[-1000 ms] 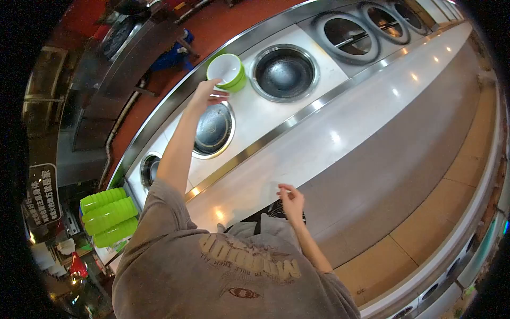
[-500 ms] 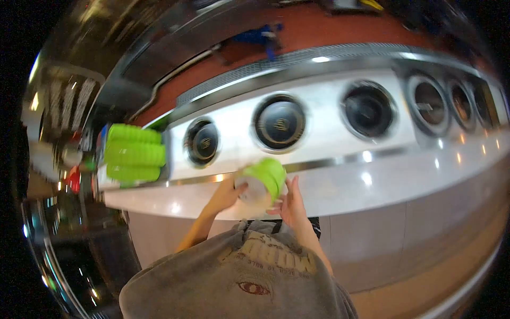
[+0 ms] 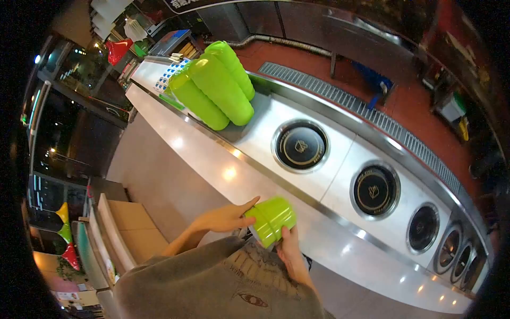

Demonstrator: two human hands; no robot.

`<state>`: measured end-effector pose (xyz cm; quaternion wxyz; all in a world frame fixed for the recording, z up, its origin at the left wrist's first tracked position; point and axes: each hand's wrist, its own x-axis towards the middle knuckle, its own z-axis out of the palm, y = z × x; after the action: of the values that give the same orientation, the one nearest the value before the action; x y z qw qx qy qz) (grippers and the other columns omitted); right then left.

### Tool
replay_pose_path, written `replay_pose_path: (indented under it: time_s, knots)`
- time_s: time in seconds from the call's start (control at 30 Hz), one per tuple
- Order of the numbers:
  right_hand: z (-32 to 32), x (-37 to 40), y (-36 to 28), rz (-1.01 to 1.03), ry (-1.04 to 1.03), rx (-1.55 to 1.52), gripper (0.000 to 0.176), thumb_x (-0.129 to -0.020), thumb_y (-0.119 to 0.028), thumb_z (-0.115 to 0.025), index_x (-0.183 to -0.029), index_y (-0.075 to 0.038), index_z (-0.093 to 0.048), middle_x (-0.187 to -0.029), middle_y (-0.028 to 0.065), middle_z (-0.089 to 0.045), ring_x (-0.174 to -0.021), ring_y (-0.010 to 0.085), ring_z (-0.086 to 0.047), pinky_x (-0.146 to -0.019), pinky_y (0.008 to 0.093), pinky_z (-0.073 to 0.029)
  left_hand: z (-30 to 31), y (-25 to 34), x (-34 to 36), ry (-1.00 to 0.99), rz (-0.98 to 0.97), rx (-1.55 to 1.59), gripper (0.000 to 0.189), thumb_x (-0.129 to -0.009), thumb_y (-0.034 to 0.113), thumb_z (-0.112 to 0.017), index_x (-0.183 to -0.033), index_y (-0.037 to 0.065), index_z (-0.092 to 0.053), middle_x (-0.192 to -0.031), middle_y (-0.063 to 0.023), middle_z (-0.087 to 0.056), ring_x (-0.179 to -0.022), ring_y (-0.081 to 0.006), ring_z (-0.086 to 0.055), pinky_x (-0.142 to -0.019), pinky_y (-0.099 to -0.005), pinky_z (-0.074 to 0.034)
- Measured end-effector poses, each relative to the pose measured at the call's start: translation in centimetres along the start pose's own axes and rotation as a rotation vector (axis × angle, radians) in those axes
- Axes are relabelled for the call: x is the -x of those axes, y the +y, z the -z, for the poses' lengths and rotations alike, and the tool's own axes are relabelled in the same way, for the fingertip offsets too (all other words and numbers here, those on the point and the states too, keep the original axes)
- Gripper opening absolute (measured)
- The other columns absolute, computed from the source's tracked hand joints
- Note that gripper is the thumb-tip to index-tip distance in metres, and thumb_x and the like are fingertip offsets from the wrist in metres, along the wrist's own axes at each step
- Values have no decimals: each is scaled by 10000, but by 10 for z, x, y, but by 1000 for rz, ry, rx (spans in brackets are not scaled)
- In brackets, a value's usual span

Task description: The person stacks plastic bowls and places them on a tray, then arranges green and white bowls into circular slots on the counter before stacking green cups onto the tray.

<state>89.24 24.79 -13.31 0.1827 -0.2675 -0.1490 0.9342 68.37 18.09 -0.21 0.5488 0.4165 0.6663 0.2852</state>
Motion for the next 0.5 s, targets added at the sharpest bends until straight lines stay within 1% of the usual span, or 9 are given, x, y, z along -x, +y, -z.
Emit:
replay_pose_path:
  time_s: [0.03,0.07,0.1,0.13,0.17,0.23,0.3,0.43,0.5]
  knots:
    - [-7,-9,9,13,-1,27,758,-868,-386,-712,-1428,-96,-292,-1332,112,-476,-1157,287,-549,-846,490,-571,16,32,5,-83,242,-140,920,-825,313,-733,-1506,-19,-211,-1274,-252,-575,-1142,-318,-590,-961,-369,-458]
    - [-10,-17,23,113,35,147,771,-851,-395,-733,-1416,-91,-304,-1312,105,-479,-1156,266,-531,-894,443,-527,35,45,9,-164,485,-284,957,-803,392,-759,-1490,-35,-246,-1287,-235,-572,-1158,-310,-580,-969,-363,-455]
    - [-18,-29,35,210,71,264,785,-834,-404,-753,-1404,-86,-316,-1292,99,-482,-1154,244,-513,-942,395,-484,53,25,9,-157,462,-277,957,-803,392,-759,-1490,-35,-246,-1287,-235,-572,-1158,-310,-580,-969,-363,-455]
    - [-50,-34,33,291,155,380,821,-778,-385,-805,-1367,-54,-339,-1257,113,-478,-1165,225,-473,-998,355,-396,70,-2,10,-176,258,-180,979,-762,415,-787,-1466,-42,-285,-1259,-240,-583,-1147,-323,-585,-965,-364,-458]
    - [-78,-40,33,294,160,400,821,-778,-385,-805,-1367,-54,-339,-1257,113,-478,-1165,225,-473,-998,355,-396,86,-27,12,-199,57,-77,1001,-721,439,-816,-1443,-50,-323,-1231,-245,-594,-1135,-336,-589,-961,-366,-461]
    - [-123,-50,34,490,115,646,876,-705,-346,-853,-1341,-19,-348,-1243,131,-477,-1181,234,-465,-1026,376,-379,121,-40,17,-202,-73,-30,1020,-664,441,-850,-1410,-57,-363,-1232,-254,-583,-1133,-356,-584,-970,-372,-456]
    - [-158,-67,38,530,118,718,907,-649,-334,-888,-1316,-12,-364,-1240,143,-478,-1178,227,-474,-1016,376,-392,152,-42,27,-32,-281,-311,1104,-584,429,-892,-1420,-51,-354,-1251,-256,-563,-1152,-368,-569,-980,-384,-449]
    - [-197,-107,29,612,2,823,953,-591,-355,-922,-1291,-12,-374,-1238,149,-481,-1178,224,-489,-1004,380,-407,210,-35,42,28,-275,-212,1150,-527,428,-913,-1429,-26,-361,-1282,-238,-548,-1172,-372,-554,-986,-388,-443]
    - [-215,-124,15,657,-42,899,960,-575,-362,-930,-1279,-9,-381,-1235,150,-483,-1178,222,-493,-999,380,-411,237,-36,44,55,-431,-138,1121,-521,412,-916,-1413,-14,-389,-1264,-223,-562,-1160,-370,-561,-975,-398,-450]
